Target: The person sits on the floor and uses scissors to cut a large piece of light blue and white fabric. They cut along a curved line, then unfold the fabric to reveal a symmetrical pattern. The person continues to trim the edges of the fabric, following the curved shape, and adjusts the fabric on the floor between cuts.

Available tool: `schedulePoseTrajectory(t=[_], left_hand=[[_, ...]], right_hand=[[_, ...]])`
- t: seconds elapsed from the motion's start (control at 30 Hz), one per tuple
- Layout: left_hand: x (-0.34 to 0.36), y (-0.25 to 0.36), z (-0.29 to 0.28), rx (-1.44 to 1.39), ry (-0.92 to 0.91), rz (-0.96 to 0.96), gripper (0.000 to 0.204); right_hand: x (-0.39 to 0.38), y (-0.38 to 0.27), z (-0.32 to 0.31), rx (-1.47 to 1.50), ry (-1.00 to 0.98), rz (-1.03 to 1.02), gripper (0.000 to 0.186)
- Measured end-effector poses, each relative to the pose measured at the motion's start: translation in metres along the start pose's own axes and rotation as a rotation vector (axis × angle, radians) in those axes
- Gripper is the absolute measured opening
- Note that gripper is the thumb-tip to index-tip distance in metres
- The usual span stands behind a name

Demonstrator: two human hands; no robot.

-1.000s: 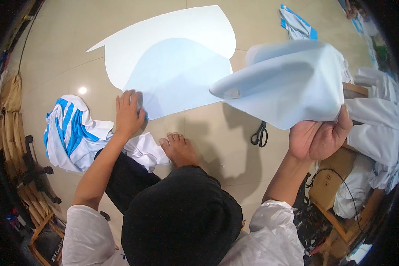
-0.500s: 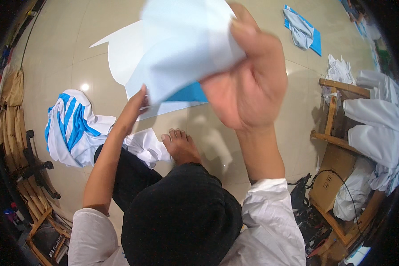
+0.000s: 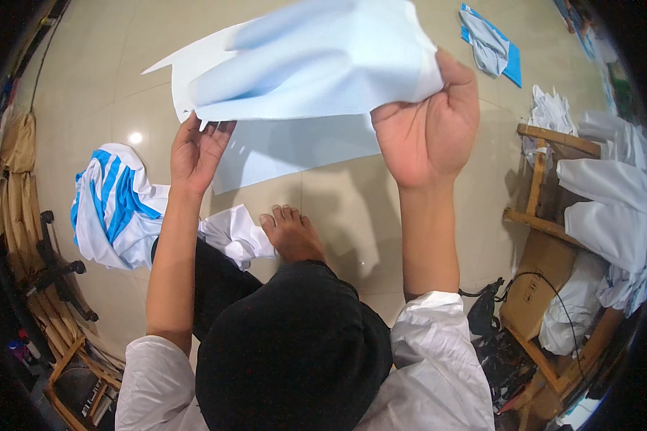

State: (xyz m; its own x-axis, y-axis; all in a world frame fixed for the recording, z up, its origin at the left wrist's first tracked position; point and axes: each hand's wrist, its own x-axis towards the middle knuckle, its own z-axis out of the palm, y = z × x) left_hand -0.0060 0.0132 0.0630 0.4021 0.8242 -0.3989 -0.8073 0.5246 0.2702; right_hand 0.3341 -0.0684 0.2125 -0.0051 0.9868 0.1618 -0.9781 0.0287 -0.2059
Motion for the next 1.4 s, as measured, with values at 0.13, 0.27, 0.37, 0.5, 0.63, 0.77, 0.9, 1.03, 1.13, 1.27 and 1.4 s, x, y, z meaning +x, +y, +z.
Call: schedulePoseTrajectory(t=[0.13, 0.27, 0.37, 0.5, 0.63, 0.77, 0.9, 1.03, 1.13, 1.27, 1.4], left_hand=[[-0.002, -0.005, -0.015, 0.051, 0.188, -0.087, 0.037], [0.004, -0.048, -0.025, -0.055, 0.305, -0.064, 0.034], [0.008, -0.053, -0.023, -0.051, 0.337, 0.109, 0.032], [0.033, -0.021, -0.003, 0.046, 0.242, 0.257, 0.031], [0.061, 0.039, 0.044, 0.346, 0.206, 0.514, 0.03], [0.015, 0.058, 0.095, 0.439, 0.1, 0.684, 0.025], [-0.037, 0.034, 0.08, 0.561, 0.251, 0.682, 0.022], [-0.054, -0.002, 0.017, 0.619, 0.424, 0.621, 0.007], [-0.049, -0.019, -0.046, 0.672, 0.488, 0.514, 0.01], [-0.037, -0.041, -0.076, 0.739, 0.653, 0.392, 0.018], [-0.036, -0.044, -0.091, 0.788, 0.664, 0.293, 0.017]], right_hand=[[-0.011, 0.007, -0.019, -0.012, 0.118, -0.021, 0.045], [-0.009, 0.012, -0.021, 0.003, 0.177, -0.037, 0.044], [0.0, 0.008, -0.019, -0.086, 0.225, -0.069, 0.042], [0.043, -0.006, -0.036, -0.467, 0.483, -0.11, 0.04], [0.093, -0.039, -0.071, -0.44, 0.381, -0.066, 0.036], [0.094, -0.057, -0.068, -0.281, 0.144, -0.077, 0.034], [0.051, -0.026, -0.046, -0.676, 0.432, -0.144, 0.041], [0.006, -0.021, -0.088, -0.88, 0.658, 0.094, 0.021], [-0.019, -0.025, -0.143, -1.091, 0.784, 0.259, 0.018], [-0.04, -0.017, -0.197, -1.217, 0.93, 0.332, 0.016], [-0.054, -0.01, -0.215, -1.424, 0.94, 0.286, 0.022]])
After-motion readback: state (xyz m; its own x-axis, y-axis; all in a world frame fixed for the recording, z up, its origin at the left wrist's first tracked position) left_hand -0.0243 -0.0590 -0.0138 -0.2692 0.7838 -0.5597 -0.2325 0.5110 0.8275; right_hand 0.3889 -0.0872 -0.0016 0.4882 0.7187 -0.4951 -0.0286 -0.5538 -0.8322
